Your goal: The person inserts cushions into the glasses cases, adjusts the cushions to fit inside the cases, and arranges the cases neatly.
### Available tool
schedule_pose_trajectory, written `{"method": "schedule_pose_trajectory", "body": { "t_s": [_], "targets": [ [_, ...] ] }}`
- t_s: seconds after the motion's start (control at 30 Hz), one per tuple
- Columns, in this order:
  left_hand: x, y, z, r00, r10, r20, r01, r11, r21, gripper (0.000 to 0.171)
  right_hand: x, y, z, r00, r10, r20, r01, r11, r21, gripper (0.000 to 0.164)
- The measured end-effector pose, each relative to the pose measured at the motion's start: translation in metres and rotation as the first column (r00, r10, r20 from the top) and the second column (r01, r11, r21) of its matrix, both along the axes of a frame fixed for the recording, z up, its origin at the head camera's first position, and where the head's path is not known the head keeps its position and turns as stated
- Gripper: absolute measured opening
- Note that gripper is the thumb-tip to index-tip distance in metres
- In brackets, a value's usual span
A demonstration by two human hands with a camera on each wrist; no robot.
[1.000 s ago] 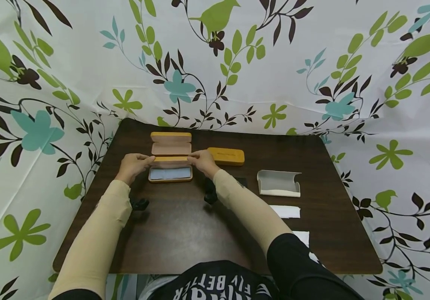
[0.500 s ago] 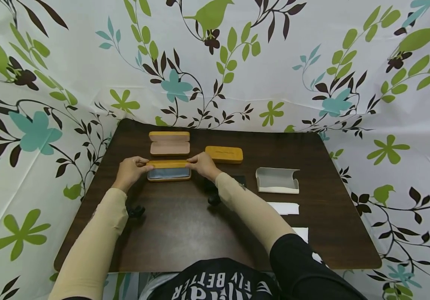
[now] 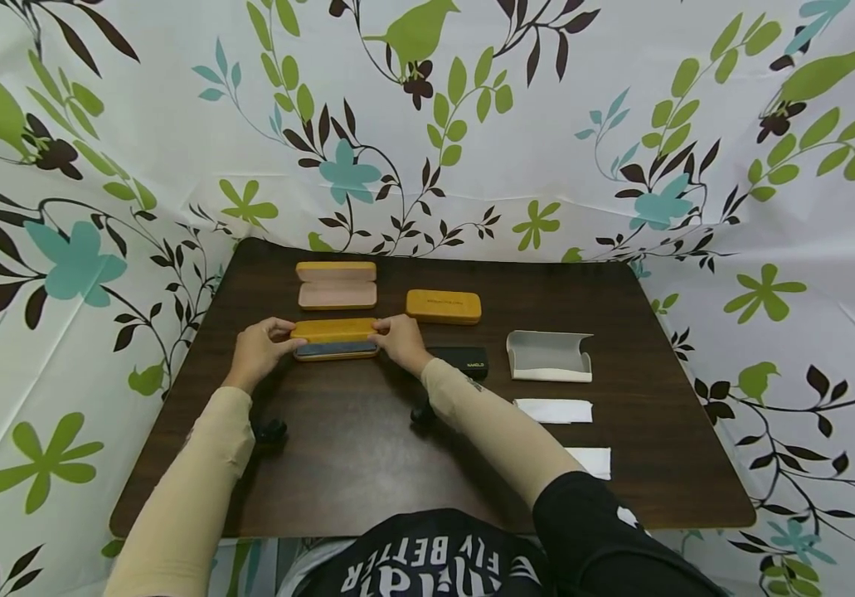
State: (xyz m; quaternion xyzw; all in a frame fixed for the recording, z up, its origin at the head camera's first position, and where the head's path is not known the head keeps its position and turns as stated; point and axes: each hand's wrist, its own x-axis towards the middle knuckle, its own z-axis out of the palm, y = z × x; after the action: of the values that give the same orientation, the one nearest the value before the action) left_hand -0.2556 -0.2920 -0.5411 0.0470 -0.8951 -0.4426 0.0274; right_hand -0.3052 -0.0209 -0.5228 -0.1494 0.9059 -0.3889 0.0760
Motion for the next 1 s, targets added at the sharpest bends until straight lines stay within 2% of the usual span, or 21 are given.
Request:
{"method": "schedule_pose_trajectory", "body": {
  "t_s": [0.2,0.4,0.5,0.77,1.0],
  "targets": [
    [0.009,0.005,-0.008,0.999,0.017,-0.038,-0.015,0.998,0.064,0.057,0.012,-0.004,-0.008,1.000,-0.030,-0.002,0.030,0.999,-0.036,0.043],
    [0.013,0.011,-0.017,0.998,-0.008,-0.069,0.012,0.998,0.054,0.059,0.020,-0.010,-0.013,0.999,-0.040,-0.029,0.041,0.999,0.031,0.049],
    [0.013,0.012,-0.020,0.996,-0.013,-0.087,0.019,0.998,0.066,0.059,0.024,-0.012,-0.015,0.998,-0.061,-0.027,0.062,0.998,0.028,0.049],
    [0.014,0.015,-0.022,0.996,0.025,-0.081,-0.018,0.996,0.086,0.061,0.031,-0.016,-0.016,0.992,-0.123,0.016,0.124,0.989,-0.083,0.049],
    [0.014,0.014,-0.024,0.995,0.039,-0.092,-0.032,0.997,0.072,0.057,0.026,-0.016,-0.018,0.993,-0.111,0.047,0.117,0.984,-0.135,0.046]
  ]
}}
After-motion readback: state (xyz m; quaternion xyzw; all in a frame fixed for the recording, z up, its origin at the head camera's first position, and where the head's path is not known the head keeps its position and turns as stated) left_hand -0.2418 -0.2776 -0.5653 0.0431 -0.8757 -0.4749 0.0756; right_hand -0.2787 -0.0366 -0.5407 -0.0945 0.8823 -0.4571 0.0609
